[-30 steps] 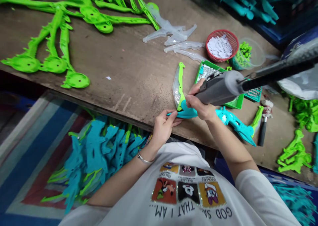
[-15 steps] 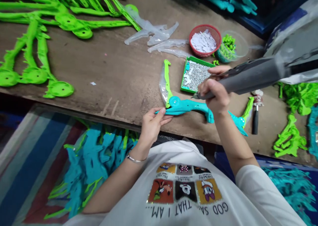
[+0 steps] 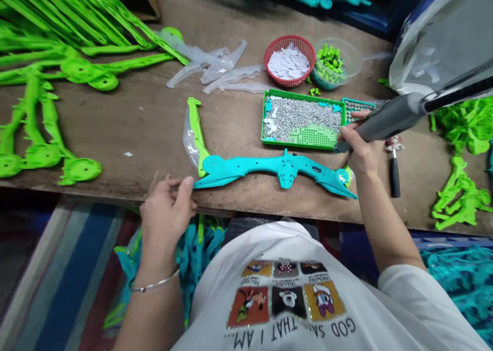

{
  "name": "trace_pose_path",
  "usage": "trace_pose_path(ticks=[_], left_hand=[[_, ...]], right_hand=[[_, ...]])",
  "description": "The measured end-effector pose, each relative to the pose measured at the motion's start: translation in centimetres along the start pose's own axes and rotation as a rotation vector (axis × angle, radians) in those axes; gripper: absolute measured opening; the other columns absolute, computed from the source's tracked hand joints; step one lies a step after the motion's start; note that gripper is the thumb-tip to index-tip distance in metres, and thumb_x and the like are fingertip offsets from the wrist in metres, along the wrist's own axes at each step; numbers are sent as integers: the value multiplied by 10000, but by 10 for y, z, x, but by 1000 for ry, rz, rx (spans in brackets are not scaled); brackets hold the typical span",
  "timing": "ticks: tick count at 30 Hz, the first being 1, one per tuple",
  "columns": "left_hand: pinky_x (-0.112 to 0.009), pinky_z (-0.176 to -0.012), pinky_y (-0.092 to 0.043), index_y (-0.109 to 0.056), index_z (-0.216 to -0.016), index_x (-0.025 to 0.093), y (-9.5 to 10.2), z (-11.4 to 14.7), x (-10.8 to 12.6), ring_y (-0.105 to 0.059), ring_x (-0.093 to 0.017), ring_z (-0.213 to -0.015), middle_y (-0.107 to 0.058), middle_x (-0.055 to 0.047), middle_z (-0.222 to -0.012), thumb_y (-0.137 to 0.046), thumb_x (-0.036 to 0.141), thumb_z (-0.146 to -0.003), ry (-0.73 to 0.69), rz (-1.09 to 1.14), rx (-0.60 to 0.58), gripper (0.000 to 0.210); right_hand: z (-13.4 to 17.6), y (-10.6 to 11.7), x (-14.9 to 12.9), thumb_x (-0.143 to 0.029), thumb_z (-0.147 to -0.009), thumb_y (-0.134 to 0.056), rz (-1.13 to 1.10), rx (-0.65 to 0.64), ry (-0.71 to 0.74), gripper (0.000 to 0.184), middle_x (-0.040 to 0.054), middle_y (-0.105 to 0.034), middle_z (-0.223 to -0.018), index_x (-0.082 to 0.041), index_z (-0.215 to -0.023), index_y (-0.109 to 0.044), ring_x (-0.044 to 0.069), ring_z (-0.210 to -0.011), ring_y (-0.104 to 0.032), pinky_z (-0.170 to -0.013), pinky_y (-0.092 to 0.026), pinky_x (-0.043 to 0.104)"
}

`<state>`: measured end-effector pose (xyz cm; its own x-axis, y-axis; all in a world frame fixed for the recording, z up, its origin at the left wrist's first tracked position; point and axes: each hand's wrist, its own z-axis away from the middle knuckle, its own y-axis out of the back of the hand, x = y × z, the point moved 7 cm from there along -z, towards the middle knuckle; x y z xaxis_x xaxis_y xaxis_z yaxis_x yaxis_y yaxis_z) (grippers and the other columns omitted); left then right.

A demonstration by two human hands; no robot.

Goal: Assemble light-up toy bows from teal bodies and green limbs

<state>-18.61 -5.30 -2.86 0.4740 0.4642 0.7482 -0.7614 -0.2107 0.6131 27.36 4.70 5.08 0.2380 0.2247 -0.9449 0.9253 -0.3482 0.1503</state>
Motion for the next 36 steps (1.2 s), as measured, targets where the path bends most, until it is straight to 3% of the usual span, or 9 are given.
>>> trace_pose_path(ticks=[2, 4, 8, 11, 15, 18, 20, 26, 36], left_hand=[[-354, -755, -521, -730, -1034, 191, 9, 8, 35, -675, -235, -733, -678, 3, -697, -657, 521, -940, -218, -202, 161, 351], [-337, -779, -505, -738, -1064, 196, -8, 18, 74, -650, -207, -741, -690, -8, -776, -599, 497, -991, -382, -166, 146, 340], [-361, -958, -502, -704, -1156, 180, -87, 29, 151, -679, -238, -1023, -736, -79, -1093, -559, 457, -1013, -719, -89, -235, 344], [-483, -1066, -459, -643, -1291, 139, -139, 27, 174, -630, -352, -1195, -709, -155, -1225, -726, 589, -874, -774, -221, -464, 620], [-566, -1083, -429, -513, -1451, 117, -163, 29, 170, -615, -446, -1217, -676, -229, -1291, -912, 659, -620, -723, -329, -521, 1070], [-582, -1136, -371, -390, -1553, 135, -161, 41, 161, -577, -462, -1286, -626, -250, -1388, -944, 657, -558, -761, -310, -472, 1253], [-605, -1184, -301, -335, -1588, 131, -161, 50, 155, -548, -469, -1331, -598, -261, -1432, -946, 651, -560, -803, -317, -444, 1304], [-629, -1216, -234, -304, -1601, 92, -163, 61, 145, -551, -448, -1322, -584, -273, -1449, -932, 491, -666, -891, -401, -406, 1195], [-582, -1220, -239, -474, -1483, 150, -137, 83, 116, -580, -400, -1298, -648, -213, -1371, -817, 458, -822, -992, -261, -280, 805]], right_hand=[[-1, -3, 0, -441, -757, -859, 4, -23, 13, 352, -65, -610, -702, -281, -962, -621, 143, -632, -636, -665, -559, 317], [-1, -6, -1, -444, -745, -870, 27, -31, 15, 370, -58, -626, -726, -276, -964, -624, 148, -666, -642, -685, -568, 325], [0, -14, -4, -455, -740, -872, 42, -69, 5, 417, -40, -677, -796, -264, -1016, -624, 164, -746, -670, -747, -592, 353], [4, -17, -6, -455, -709, -894, 45, -114, 9, 510, -16, -723, -885, -279, -1087, -600, 189, -839, -703, -817, -606, 389], [17, -2, -3, -409, -638, -926, 26, -54, 19, 642, 13, -704, -1059, -296, -1133, -533, 207, -981, -708, -868, -600, 388], [35, 19, 8, -342, -709, -847, 76, 41, -35, 488, 3, -676, -1017, -276, -1059, -514, 187, -926, -699, -869, -585, 379], [48, 20, 17, -311, -751, -790, 208, -53, -125, 370, 3, -677, -954, -256, -1007, -530, 189, -868, -690, -851, -579, 388], [78, -14, 24, -310, -758, -802, 690, -640, -190, 476, 135, -735, -1216, -191, -1193, -647, 323, -1127, -698, -993, -539, 504], [102, -26, 1, -250, -797, -783, 724, -753, -195, 405, 90, -675, -1134, -222, -1166, -618, 297, -1041, -684, -912, -554, 455]])
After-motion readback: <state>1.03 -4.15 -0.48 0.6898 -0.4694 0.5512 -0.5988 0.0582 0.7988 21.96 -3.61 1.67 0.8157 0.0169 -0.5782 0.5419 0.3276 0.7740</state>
